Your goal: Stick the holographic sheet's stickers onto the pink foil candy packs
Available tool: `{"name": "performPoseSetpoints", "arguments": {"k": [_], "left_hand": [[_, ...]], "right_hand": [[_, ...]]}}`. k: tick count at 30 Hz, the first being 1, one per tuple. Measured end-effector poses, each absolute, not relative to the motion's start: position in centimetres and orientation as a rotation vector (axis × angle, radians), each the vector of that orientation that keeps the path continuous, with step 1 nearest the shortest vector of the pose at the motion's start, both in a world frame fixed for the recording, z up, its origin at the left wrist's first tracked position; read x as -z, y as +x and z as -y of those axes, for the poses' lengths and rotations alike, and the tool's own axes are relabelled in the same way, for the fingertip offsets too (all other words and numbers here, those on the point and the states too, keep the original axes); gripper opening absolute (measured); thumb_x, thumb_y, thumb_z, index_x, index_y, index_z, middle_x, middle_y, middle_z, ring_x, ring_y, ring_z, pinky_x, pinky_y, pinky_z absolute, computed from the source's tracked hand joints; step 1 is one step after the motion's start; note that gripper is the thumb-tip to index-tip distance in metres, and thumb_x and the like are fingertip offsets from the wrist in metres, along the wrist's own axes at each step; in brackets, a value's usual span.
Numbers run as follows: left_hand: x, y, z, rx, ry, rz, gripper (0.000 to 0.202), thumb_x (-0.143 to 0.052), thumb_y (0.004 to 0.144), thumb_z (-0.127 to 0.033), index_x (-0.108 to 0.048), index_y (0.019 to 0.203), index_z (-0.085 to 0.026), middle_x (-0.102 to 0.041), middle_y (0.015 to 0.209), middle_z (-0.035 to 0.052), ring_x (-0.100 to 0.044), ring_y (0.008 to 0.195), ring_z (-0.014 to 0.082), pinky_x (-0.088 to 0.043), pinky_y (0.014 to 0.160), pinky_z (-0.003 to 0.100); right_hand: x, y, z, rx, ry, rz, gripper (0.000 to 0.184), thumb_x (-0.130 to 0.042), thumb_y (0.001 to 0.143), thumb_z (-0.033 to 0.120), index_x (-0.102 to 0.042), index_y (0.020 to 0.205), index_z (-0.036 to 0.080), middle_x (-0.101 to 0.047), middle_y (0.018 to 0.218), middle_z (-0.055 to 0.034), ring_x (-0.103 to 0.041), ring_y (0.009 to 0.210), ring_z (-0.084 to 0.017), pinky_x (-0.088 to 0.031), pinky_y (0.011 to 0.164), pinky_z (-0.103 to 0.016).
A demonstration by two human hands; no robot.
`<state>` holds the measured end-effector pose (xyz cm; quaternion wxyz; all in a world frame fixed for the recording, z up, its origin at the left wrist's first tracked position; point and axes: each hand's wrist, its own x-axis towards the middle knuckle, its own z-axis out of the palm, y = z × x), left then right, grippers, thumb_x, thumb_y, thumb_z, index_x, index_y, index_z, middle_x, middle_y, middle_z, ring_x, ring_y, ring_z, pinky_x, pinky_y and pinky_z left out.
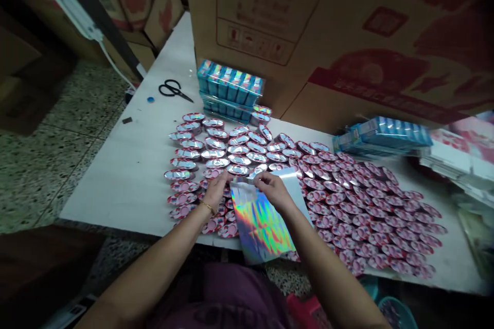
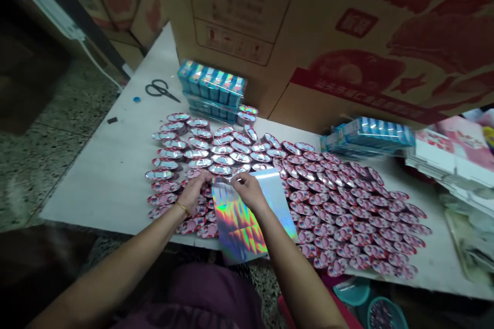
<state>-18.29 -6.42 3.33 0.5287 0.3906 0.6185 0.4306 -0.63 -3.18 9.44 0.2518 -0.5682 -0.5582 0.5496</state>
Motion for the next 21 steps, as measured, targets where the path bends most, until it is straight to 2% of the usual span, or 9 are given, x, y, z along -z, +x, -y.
{"name": "performPoseSetpoints", "arguments": {"k": [3, 5, 9, 14, 21], "left_hand": [[-3.4, -19.8, 7.4, -1.04, 0.722, -1.415, 0.032, -0.061, 0.067, -0.046, -0.065, 0.076, -0.015, -0.064, 0.076, 0.0018, -0.056, 0.073, 0.0143, -0.043, 0.071, 0.027], [-3.1, -20.9, 8.0, -1.042, 0.673, -1.437, 0.031, -0.067, 0.061, -0.043, -0.064, 0.073, -0.015, -0.064, 0.07, 0.0009, -0.056, 0.068, 0.0133, -0.043, 0.067, 0.026], [-2.3, -23.7, 8.2, -1.021, 0.768, -1.694, 0.024, -0.062, 0.065, -0.04, -0.064, 0.068, -0.016, -0.062, 0.067, 0.0003, -0.056, 0.067, 0.0144, -0.043, 0.067, 0.027], [-1.4, -25.8, 6.9, -0.854, 1.278, -2.112, 0.016, -0.055, 0.071, -0.029, -0.065, 0.065, -0.017, -0.061, 0.078, 0.0046, -0.054, 0.084, 0.0185, -0.04, 0.08, 0.03], [-1.0, -24.7, 5.6, -0.552, 1.515, -2.321, 0.022, -0.052, 0.076, -0.035, -0.066, 0.072, -0.019, -0.059, 0.089, 0.0072, -0.051, 0.089, 0.0209, -0.037, 0.083, 0.033]], "right_hand": [[-7.7, -2.5, 3.7, -1.601, -1.566, 1.366, 0.02, -0.055, 0.068, 0.037, -0.057, 0.067, 0.017, -0.052, 0.058, 0.0023, -0.046, 0.055, -0.011, -0.036, 0.052, -0.022], [-6.5, -4.0, 4.2, -1.601, -1.564, 1.348, 0.022, -0.058, 0.066, 0.039, -0.058, 0.067, 0.016, -0.053, 0.057, 0.0022, -0.046, 0.054, -0.011, -0.035, 0.052, -0.022], [-3.8, -7.5, 4.7, -1.368, -1.578, 1.488, 0.022, -0.056, 0.07, 0.039, -0.06, 0.064, 0.018, -0.056, 0.062, 0.0002, -0.05, 0.061, -0.013, -0.038, 0.058, -0.024], [-2.1, -10.4, 4.1, -0.798, -1.645, 1.84, 0.019, -0.052, 0.077, 0.03, -0.059, 0.063, 0.019, -0.057, 0.072, -0.0034, -0.05, 0.074, -0.017, -0.036, 0.071, -0.03], [-1.7, -11.2, 3.2, -0.483, -1.79, 2.085, 0.016, -0.05, 0.078, 0.025, -0.059, 0.066, 0.019, -0.058, 0.079, -0.0076, -0.046, 0.08, -0.021, -0.031, 0.069, -0.033]]}}
